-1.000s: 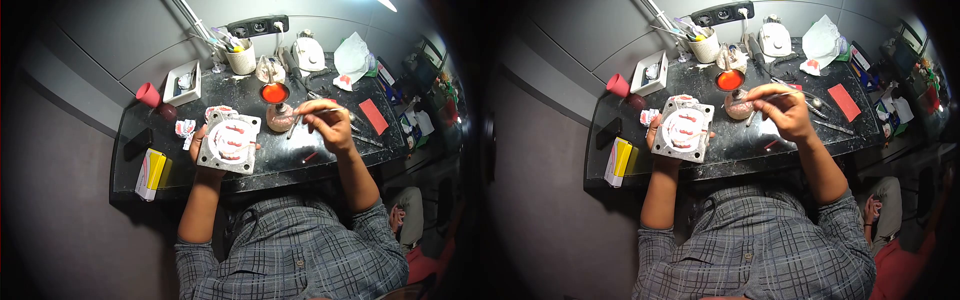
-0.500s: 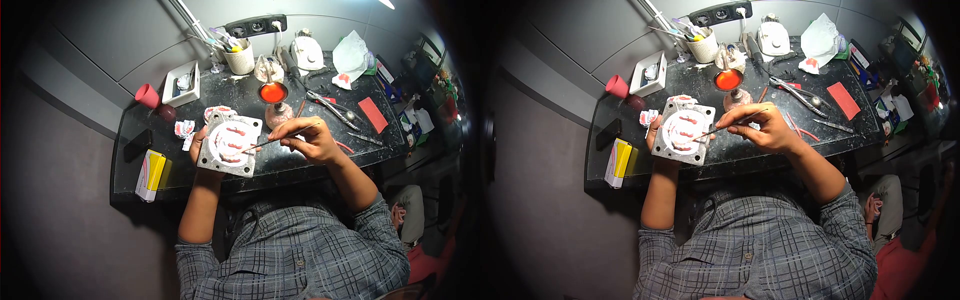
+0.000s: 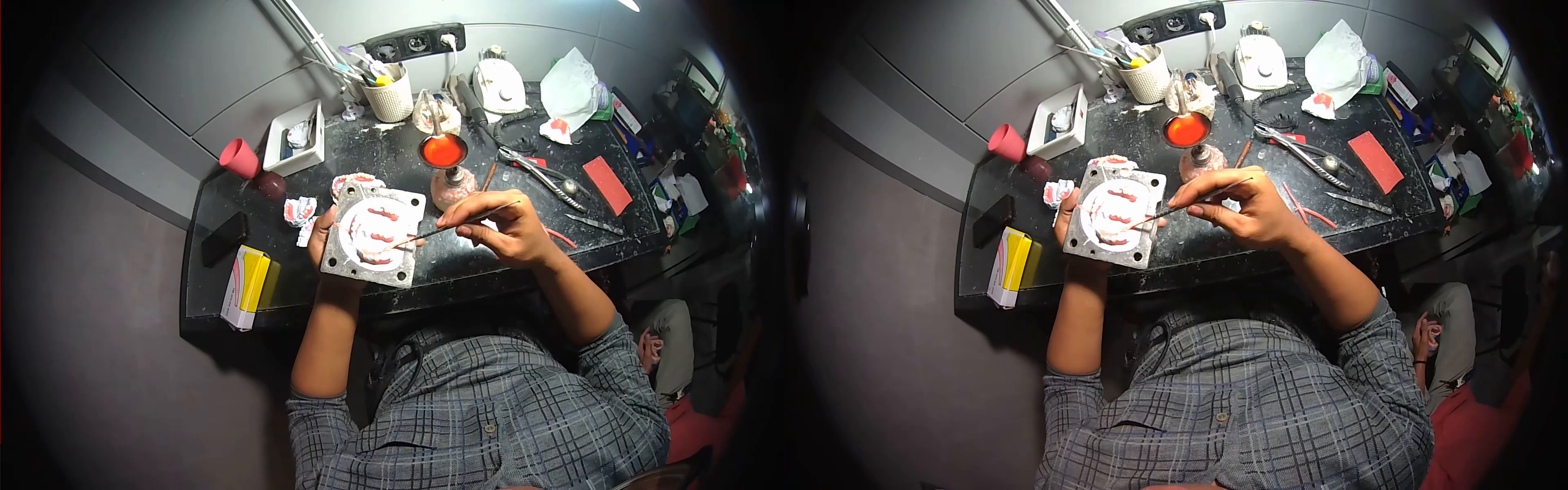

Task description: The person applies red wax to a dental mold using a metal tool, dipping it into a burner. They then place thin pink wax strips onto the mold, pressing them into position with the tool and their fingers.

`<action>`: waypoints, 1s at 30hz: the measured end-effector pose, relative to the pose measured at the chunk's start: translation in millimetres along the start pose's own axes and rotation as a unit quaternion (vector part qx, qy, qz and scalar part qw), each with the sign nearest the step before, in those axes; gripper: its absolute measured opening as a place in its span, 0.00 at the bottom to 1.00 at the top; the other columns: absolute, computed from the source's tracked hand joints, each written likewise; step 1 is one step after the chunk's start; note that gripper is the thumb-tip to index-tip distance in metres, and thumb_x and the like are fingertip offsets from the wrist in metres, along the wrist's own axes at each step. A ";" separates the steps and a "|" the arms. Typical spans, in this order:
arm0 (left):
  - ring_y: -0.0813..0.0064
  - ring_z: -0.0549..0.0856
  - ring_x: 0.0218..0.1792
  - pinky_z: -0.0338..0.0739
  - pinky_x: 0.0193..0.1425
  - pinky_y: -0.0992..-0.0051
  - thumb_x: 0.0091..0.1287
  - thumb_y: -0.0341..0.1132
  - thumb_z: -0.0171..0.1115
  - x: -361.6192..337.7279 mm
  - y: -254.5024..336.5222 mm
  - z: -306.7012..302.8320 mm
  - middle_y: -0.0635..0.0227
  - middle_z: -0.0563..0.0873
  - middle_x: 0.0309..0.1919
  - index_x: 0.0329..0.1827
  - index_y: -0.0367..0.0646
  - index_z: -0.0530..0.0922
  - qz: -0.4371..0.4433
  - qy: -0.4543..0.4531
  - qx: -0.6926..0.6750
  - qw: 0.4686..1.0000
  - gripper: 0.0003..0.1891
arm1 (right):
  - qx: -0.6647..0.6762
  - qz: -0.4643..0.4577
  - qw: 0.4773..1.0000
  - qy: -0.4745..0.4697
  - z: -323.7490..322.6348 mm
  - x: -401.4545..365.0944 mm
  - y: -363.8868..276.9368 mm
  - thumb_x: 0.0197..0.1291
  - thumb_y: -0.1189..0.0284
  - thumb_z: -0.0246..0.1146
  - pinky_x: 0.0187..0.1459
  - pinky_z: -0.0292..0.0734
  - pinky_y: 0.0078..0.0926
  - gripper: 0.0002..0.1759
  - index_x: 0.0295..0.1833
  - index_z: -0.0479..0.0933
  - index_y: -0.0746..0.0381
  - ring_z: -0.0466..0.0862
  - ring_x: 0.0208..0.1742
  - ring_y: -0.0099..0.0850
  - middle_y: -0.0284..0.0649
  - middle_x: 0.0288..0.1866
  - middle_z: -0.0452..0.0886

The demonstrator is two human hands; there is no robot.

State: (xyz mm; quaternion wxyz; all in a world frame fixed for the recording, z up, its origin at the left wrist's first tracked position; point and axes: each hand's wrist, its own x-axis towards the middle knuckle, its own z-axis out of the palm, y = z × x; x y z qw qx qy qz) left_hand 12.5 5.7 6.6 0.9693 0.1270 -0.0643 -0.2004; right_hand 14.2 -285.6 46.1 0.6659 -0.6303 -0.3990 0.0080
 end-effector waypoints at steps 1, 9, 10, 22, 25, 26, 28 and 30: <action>0.21 0.77 0.65 0.70 0.64 0.19 0.72 0.55 0.57 0.2 -0.2 0.0 0.35 0.76 0.71 0.78 0.32 0.67 0.000 -0.006 0.002 1.000 0.40 | -0.011 -0.011 1.000 -0.005 0.5 0.6 0.2 0.67 0.87 0.65 0.56 0.84 0.26 0.10 0.50 0.86 0.69 0.89 0.55 0.29 0.43 0.51 0.91; 0.32 0.79 0.67 0.65 0.65 0.16 0.72 0.49 0.59 -0.2 3.0 4.6 0.42 0.79 0.69 0.76 0.38 0.71 -0.037 -0.041 0.039 0.998 0.34 | 0.020 0.013 0.999 0.028 -7.8 -5.6 1.0 0.66 0.86 0.66 0.56 0.83 0.26 0.09 0.51 0.86 0.69 0.89 0.54 0.29 0.43 0.52 0.90; 0.32 0.79 0.67 0.65 0.66 0.17 0.72 0.49 0.59 -0.3 3.3 1.2 0.42 0.79 0.70 0.76 0.38 0.71 -0.040 -0.034 0.046 0.998 0.34 | 0.019 0.020 0.999 0.018 -7.4 -5.4 -0.5 0.67 0.86 0.66 0.56 0.83 0.25 0.09 0.51 0.86 0.69 0.89 0.54 0.29 0.43 0.52 0.90; 0.25 0.77 0.67 0.67 0.62 0.15 0.74 0.54 0.55 1.7 5.7 -14.2 0.38 0.75 0.73 0.79 0.35 0.67 -0.009 -0.007 0.025 1.000 0.38 | 0.028 0.020 0.999 0.008 -6.3 -2.7 -2.1 0.67 0.86 0.66 0.55 0.83 0.25 0.09 0.51 0.86 0.70 0.88 0.53 0.28 0.44 0.52 0.90; 0.25 0.77 0.67 0.66 0.62 0.14 0.73 0.54 0.55 2.3 6.2 -14.4 0.38 0.75 0.73 0.80 0.36 0.67 -0.009 -0.001 0.033 0.999 0.38 | 0.036 0.020 0.999 0.000 -1.9 0.5 -1.7 0.67 0.86 0.66 0.56 0.83 0.25 0.09 0.51 0.85 0.70 0.88 0.54 0.28 0.44 0.52 0.90; 0.25 0.77 0.67 0.65 0.62 0.13 0.73 0.53 0.55 2.1 5.7 -12.4 0.38 0.75 0.73 0.80 0.37 0.68 -0.015 0.000 0.012 1.000 0.38 | 0.040 0.014 0.999 -0.003 -1.4 0.7 -1.2 0.67 0.86 0.66 0.56 0.83 0.25 0.09 0.51 0.85 0.70 0.88 0.55 0.28 0.44 0.52 0.90; 0.26 0.76 0.68 0.65 0.62 0.13 0.73 0.53 0.55 1.2 2.4 -5.0 0.38 0.75 0.73 0.80 0.37 0.68 -0.017 -0.014 0.012 1.000 0.38 | 0.044 0.029 0.999 0.002 -3.8 0.2 -6.3 0.68 0.85 0.66 0.56 0.83 0.26 0.09 0.51 0.85 0.70 0.88 0.55 0.29 0.44 0.52 0.90; 0.26 0.76 0.68 0.65 0.62 0.13 0.73 0.53 0.55 1.5 0.6 -2.8 0.38 0.75 0.72 0.80 0.37 0.68 -0.017 -0.028 0.013 0.999 0.38 | 0.051 0.039 0.998 0.022 -8.9 -2.2 -6.6 0.68 0.84 0.66 0.56 0.83 0.26 0.09 0.52 0.85 0.70 0.88 0.55 0.29 0.44 0.52 0.90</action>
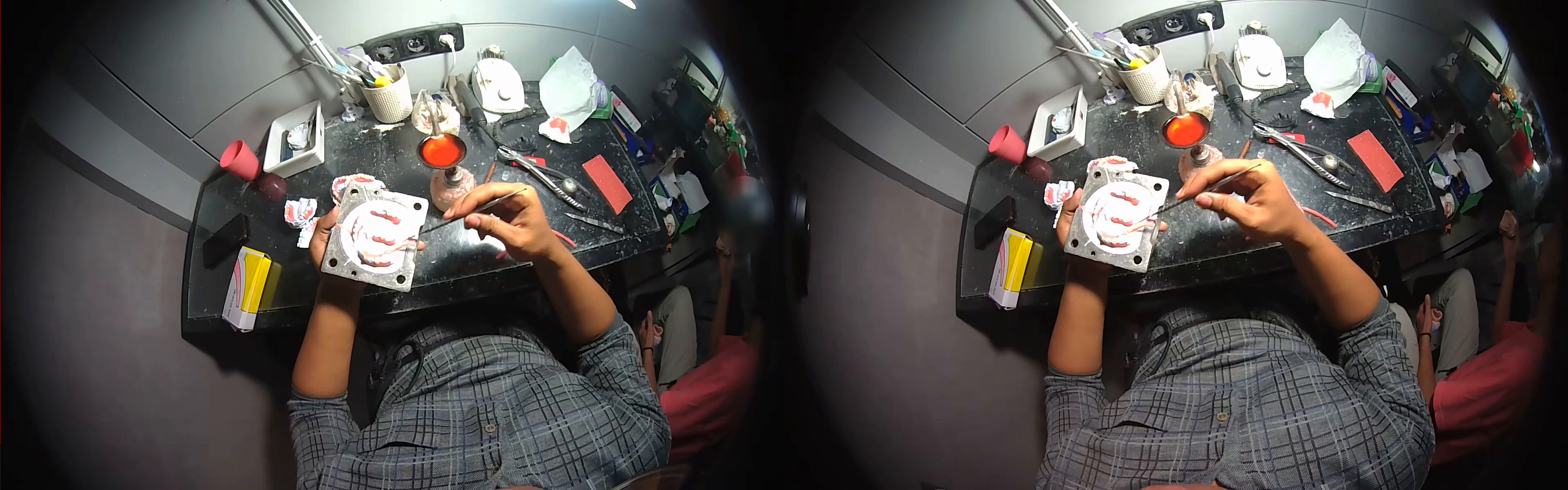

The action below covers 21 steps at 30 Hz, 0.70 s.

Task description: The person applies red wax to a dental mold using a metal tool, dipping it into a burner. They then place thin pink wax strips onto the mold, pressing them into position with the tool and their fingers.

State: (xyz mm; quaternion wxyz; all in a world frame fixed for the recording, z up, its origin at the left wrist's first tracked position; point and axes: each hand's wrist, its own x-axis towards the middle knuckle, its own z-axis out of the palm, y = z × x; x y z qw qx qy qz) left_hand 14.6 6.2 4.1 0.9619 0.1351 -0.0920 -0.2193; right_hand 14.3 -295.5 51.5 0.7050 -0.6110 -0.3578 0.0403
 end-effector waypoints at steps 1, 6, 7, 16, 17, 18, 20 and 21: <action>0.30 0.79 0.67 0.65 0.64 0.15 0.72 0.51 0.57 0.5 -1.0 -0.1 0.41 0.78 0.70 0.77 0.37 0.70 -0.004 0.004 -0.006 1.000 0.35 | 0.005 -0.005 1.000 0.016 -4.8 -2.2 1.6 0.68 0.84 0.66 0.56 0.83 0.26 0.09 0.52 0.85 0.70 0.88 0.55 0.29 0.44 0.52 0.90; 0.18 0.74 0.67 0.66 0.62 0.14 0.73 0.56 0.54 -0.5 5.2 -2.4 0.36 0.74 0.73 0.80 0.36 0.66 -0.015 0.016 -0.005 1.000 0.39 | -0.081 -0.010 0.977 0.198 -28.6 -2.0 10.6 0.71 0.77 0.67 0.34 0.74 0.15 0.06 0.50 0.86 0.66 0.82 0.37 0.15 0.35 0.44 0.90; 0.26 0.77 0.67 0.65 0.64 0.15 0.72 0.53 0.56 -1.2 5.4 2.9 0.40 0.77 0.71 0.77 0.37 0.70 -0.024 0.016 0.013 1.000 0.36 | -0.097 -0.014 0.969 0.225 -30.5 -1.2 12.2 0.71 0.76 0.68 0.31 0.71 0.13 0.06 0.49 0.86 0.65 0.80 0.34 0.13 0.33 0.42 0.89; 0.33 0.80 0.66 0.66 0.64 0.16 0.72 0.50 0.57 -1.2 5.1 1.1 0.44 0.81 0.68 0.75 0.38 0.73 -0.031 0.014 0.027 0.999 0.33 | -0.108 -0.018 0.957 0.268 -30.1 1.1 12.4 0.72 0.75 0.69 0.34 0.71 0.13 0.07 0.48 0.86 0.67 0.79 0.34 0.13 0.31 0.40 0.88; 0.33 0.80 0.66 0.67 0.64 0.16 0.72 0.50 0.57 -1.3 5.1 0.9 0.44 0.81 0.68 0.75 0.38 0.73 -0.030 0.019 0.026 0.999 0.33 | -0.105 -0.011 0.957 0.269 -30.4 1.0 11.4 0.71 0.74 0.69 0.34 0.72 0.14 0.07 0.48 0.86 0.67 0.79 0.34 0.13 0.31 0.40 0.88; 0.33 0.80 0.66 0.67 0.64 0.16 0.72 0.50 0.57 -1.3 5.4 1.3 0.44 0.81 0.68 0.75 0.38 0.73 -0.031 0.019 0.025 0.999 0.33 | -0.103 -0.004 0.957 0.270 -30.4 1.2 10.5 0.71 0.74 0.69 0.34 0.72 0.14 0.07 0.49 0.86 0.67 0.80 0.35 0.14 0.31 0.40 0.88; 0.33 0.80 0.66 0.67 0.64 0.16 0.73 0.50 0.57 -1.2 4.9 2.9 0.44 0.81 0.68 0.74 0.38 0.73 -0.028 0.019 0.027 0.999 0.32 | -0.103 0.006 0.959 0.266 -32.3 -0.5 10.2 0.71 0.74 0.69 0.33 0.73 0.14 0.07 0.49 0.86 0.66 0.81 0.35 0.14 0.31 0.40 0.89; 0.33 0.80 0.66 0.67 0.64 0.16 0.73 0.50 0.57 -1.2 4.3 5.1 0.44 0.81 0.68 0.74 0.38 0.73 -0.028 0.019 0.027 0.999 0.32 | -0.102 0.016 0.960 0.261 -32.4 -0.5 9.6 0.70 0.75 0.69 0.32 0.73 0.14 0.07 0.49 0.87 0.66 0.82 0.36 0.15 0.31 0.40 0.89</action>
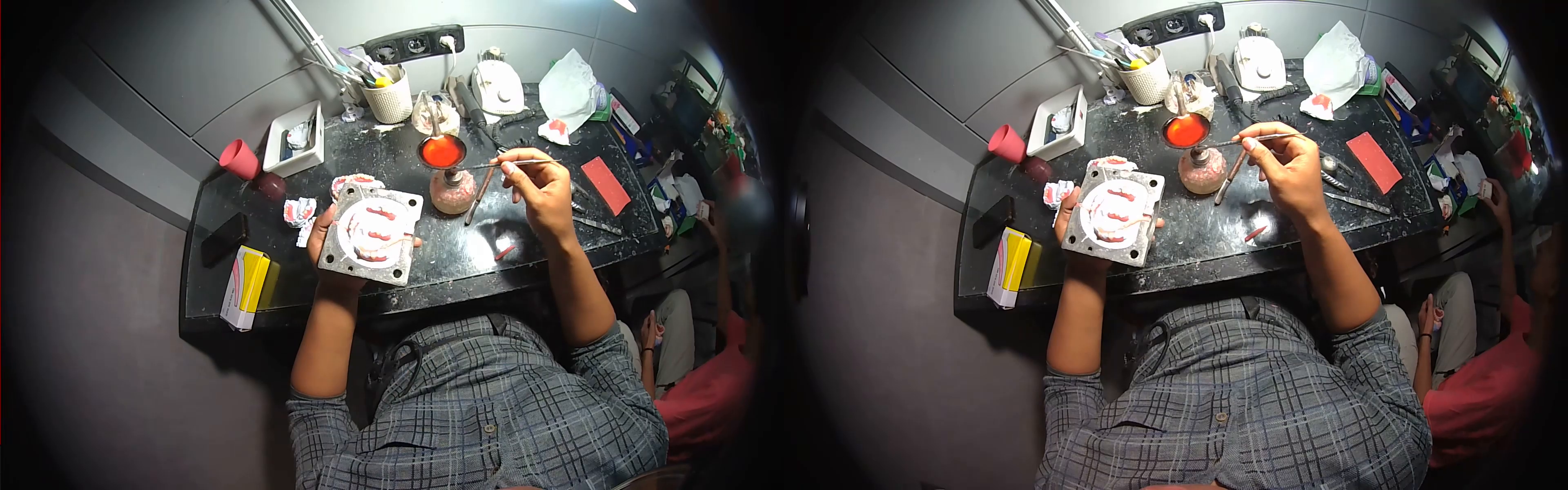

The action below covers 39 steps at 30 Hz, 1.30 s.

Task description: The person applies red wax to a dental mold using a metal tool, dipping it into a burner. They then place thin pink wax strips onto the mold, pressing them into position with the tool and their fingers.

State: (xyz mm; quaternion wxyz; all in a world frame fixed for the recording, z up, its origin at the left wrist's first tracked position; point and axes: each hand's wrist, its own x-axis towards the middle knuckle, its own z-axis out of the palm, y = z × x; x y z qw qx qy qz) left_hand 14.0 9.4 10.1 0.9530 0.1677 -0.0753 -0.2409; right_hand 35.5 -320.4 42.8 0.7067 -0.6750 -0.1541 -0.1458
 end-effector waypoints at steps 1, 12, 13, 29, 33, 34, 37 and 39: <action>0.33 0.80 0.66 0.67 0.64 0.16 0.72 0.49 0.58 -0.1 -1.9 3.0 0.44 0.81 0.68 0.74 0.38 0.73 0.002 -0.002 -0.002 1.000 0.32 | 0.021 -0.012 0.999 -0.035 -0.9 -1.0 -2.6 0.70 0.75 0.69 0.32 0.73 0.14 0.07 0.49 0.86 0.66 0.82 0.36 0.15 0.33 0.40 0.89; 0.30 0.77 0.69 0.59 0.67 0.13 0.71 0.47 0.59 2.6 -0.4 -3.3 0.42 0.80 0.70 0.72 0.34 0.75 -0.068 -0.031 -0.062 0.995 0.32 | 0.151 0.022 0.944 -0.293 26.4 -18.2 -12.9 0.69 0.83 0.66 0.59 0.83 0.29 0.08 0.52 0.84 0.71 0.89 0.56 0.33 0.47 0.52 0.90; 0.30 0.77 0.69 0.59 0.67 0.13 0.71 0.47 0.59 3.0 -0.7 -3.7 0.42 0.80 0.70 0.72 0.34 0.75 -0.068 -0.031 -0.062 0.995 0.32 | 0.138 0.033 0.944 -0.297 27.0 -18.5 -13.6 0.70 0.83 0.66 0.60 0.83 0.30 0.08 0.52 0.84 0.71 0.89 0.56 0.33 0.47 0.52 0.90; 0.29 0.74 0.71 0.60 0.67 0.14 0.72 0.46 0.58 1.3 -0.7 -2.8 0.40 0.75 0.74 0.75 0.33 0.71 -0.073 -0.052 -0.081 0.993 0.33 | 0.154 0.038 0.945 -0.288 28.2 -19.7 -8.3 0.70 0.84 0.65 0.61 0.82 0.30 0.08 0.52 0.83 0.70 0.88 0.57 0.33 0.47 0.53 0.90; 0.30 0.75 0.71 0.60 0.68 0.15 0.71 0.46 0.58 1.8 0.1 -6.0 0.40 0.76 0.73 0.75 0.33 0.72 -0.064 -0.044 -0.067 0.995 0.33 | 0.154 0.041 0.945 -0.284 31.8 -20.4 -11.8 0.70 0.84 0.65 0.61 0.82 0.30 0.08 0.52 0.84 0.70 0.88 0.57 0.33 0.46 0.52 0.90; 0.30 0.75 0.71 0.60 0.68 0.15 0.71 0.46 0.58 1.8 -0.3 -4.7 0.40 0.76 0.73 0.75 0.33 0.72 -0.064 -0.044 -0.067 0.995 0.33 | 0.155 0.043 0.944 -0.287 32.5 -20.6 -12.3 0.70 0.84 0.65 0.61 0.82 0.30 0.08 0.52 0.84 0.70 0.88 0.57 0.33 0.46 0.52 0.90; 0.30 0.75 0.70 0.61 0.69 0.17 0.71 0.46 0.58 1.7 -1.1 -3.5 0.39 0.77 0.72 0.75 0.33 0.72 -0.068 -0.056 -0.073 0.993 0.33 | 0.157 0.039 0.945 -0.285 29.9 -20.8 -10.3 0.70 0.84 0.65 0.61 0.82 0.30 0.08 0.52 0.84 0.70 0.88 0.57 0.33 0.46 0.52 0.90; 0.29 0.75 0.70 0.61 0.69 0.17 0.71 0.46 0.59 1.9 0.9 -12.0 0.38 0.76 0.71 0.75 0.33 0.72 -0.051 -0.029 -0.070 0.996 0.33 | 0.153 0.028 0.946 -0.286 27.7 -19.2 -8.1 0.70 0.84 0.65 0.61 0.82 0.30 0.08 0.52 0.84 0.70 0.88 0.57 0.32 0.46 0.53 0.90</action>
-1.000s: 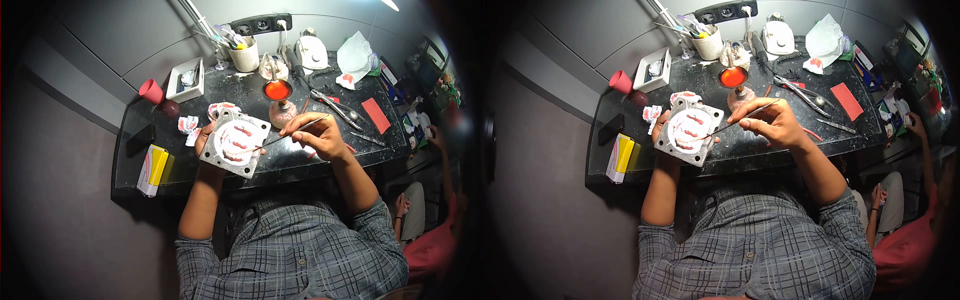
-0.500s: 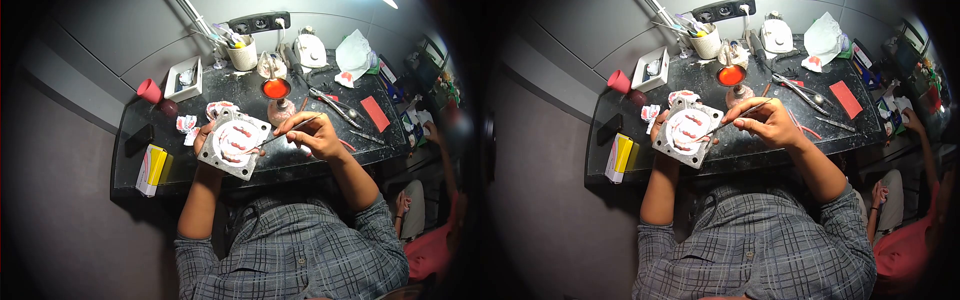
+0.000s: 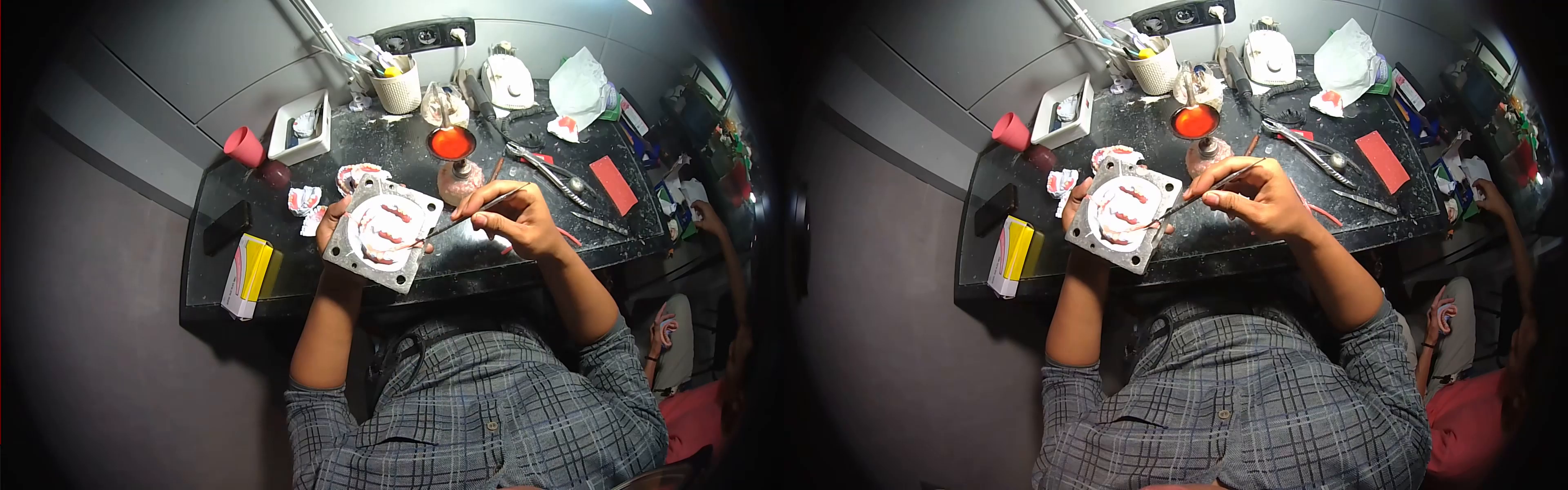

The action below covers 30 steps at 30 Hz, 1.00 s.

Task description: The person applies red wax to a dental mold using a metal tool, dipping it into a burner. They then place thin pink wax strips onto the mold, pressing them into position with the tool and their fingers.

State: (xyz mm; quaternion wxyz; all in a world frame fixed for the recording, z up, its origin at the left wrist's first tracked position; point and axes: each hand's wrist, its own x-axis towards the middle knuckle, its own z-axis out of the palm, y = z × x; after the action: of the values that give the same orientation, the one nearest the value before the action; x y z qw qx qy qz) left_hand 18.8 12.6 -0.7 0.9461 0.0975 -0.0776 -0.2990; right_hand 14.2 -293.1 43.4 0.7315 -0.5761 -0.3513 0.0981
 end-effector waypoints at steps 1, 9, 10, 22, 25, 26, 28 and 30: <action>0.29 0.75 0.70 0.61 0.69 0.17 0.71 0.46 0.59 0.2 1.2 -2.4 0.38 0.76 0.72 0.75 0.33 0.72 0.002 0.006 0.004 1.000 0.33 | -0.007 -0.009 1.000 -0.002 -0.8 -0.1 0.6 0.70 0.84 0.65 0.61 0.82 0.30 0.08 0.52 0.84 0.70 0.88 0.57 0.32 0.46 0.53 0.90; 0.29 0.75 0.70 0.61 0.68 0.16 0.71 0.47 0.59 1.2 3.5 -4.9 0.39 0.76 0.72 0.75 0.34 0.72 -0.025 0.003 -0.005 1.000 0.34 | -0.017 0.002 1.000 -0.006 8.3 3.3 -1.8 0.69 0.84 0.66 0.60 0.83 0.29 0.08 0.52 0.84 0.71 0.89 0.57 0.32 0.46 0.52 0.90; 0.29 0.75 0.70 0.61 0.68 0.16 0.71 0.47 0.59 1.2 2.8 -3.9 0.39 0.76 0.72 0.75 0.34 0.72 -0.026 0.003 -0.005 1.000 0.34 | -0.023 -0.004 1.000 -0.012 9.1 3.7 -2.5 0.69 0.84 0.66 0.60 0.83 0.29 0.08 0.51 0.84 0.71 0.89 0.57 0.33 0.46 0.52 0.90; 0.30 0.75 0.70 0.61 0.66 0.13 0.71 0.46 0.59 1.0 0.5 4.3 0.40 0.76 0.73 0.75 0.34 0.72 -0.016 -0.004 -0.001 1.000 0.33 | -0.040 -0.013 0.999 -0.015 6.0 2.7 0.0 0.68 0.85 0.65 0.60 0.83 0.30 0.09 0.52 0.84 0.71 0.89 0.57 0.33 0.47 0.52 0.90; 0.31 0.78 0.68 0.65 0.66 0.16 0.71 0.47 0.59 1.3 1.8 0.0 0.40 0.77 0.72 0.74 0.33 0.73 0.012 0.041 0.023 0.999 0.33 | -0.045 -0.023 0.999 -0.008 2.2 0.7 -2.3 0.68 0.85 0.65 0.61 0.83 0.31 0.08 0.51 0.84 0.72 0.88 0.57 0.33 0.47 0.53 0.90; 0.32 0.79 0.67 0.66 0.65 0.17 0.71 0.47 0.59 1.5 0.3 0.1 0.40 0.77 0.71 0.73 0.33 0.73 0.014 0.022 0.020 0.999 0.33 | -0.034 -0.041 0.999 0.002 -1.6 0.1 -2.3 0.69 0.85 0.64 0.62 0.83 0.32 0.08 0.51 0.84 0.72 0.88 0.58 0.33 0.48 0.53 0.90; 0.32 0.80 0.66 0.68 0.65 0.18 0.71 0.47 0.59 0.9 1.4 -0.3 0.40 0.78 0.71 0.73 0.33 0.73 0.017 0.002 0.016 1.000 0.33 | -0.067 -0.061 0.993 0.070 -10.0 -2.0 -5.5 0.70 0.84 0.64 0.60 0.83 0.31 0.08 0.52 0.84 0.71 0.88 0.56 0.32 0.46 0.51 0.90; 0.30 0.80 0.65 0.68 0.64 0.17 0.72 0.48 0.58 0.2 4.9 -0.5 0.39 0.78 0.71 0.74 0.35 0.73 -0.010 0.010 0.040 0.999 0.33 | -0.128 -0.049 0.977 0.162 -17.7 -3.7 -6.6 0.71 0.83 0.64 0.57 0.83 0.27 0.08 0.52 0.84 0.70 0.88 0.52 0.28 0.43 0.50 0.90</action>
State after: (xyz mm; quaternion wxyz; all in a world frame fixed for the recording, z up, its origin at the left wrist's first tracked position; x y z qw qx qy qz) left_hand 21.7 16.4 -0.1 0.9390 0.1391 -0.0791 -0.3045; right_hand 20.8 -310.9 46.4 0.7027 -0.6556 -0.2652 -0.0782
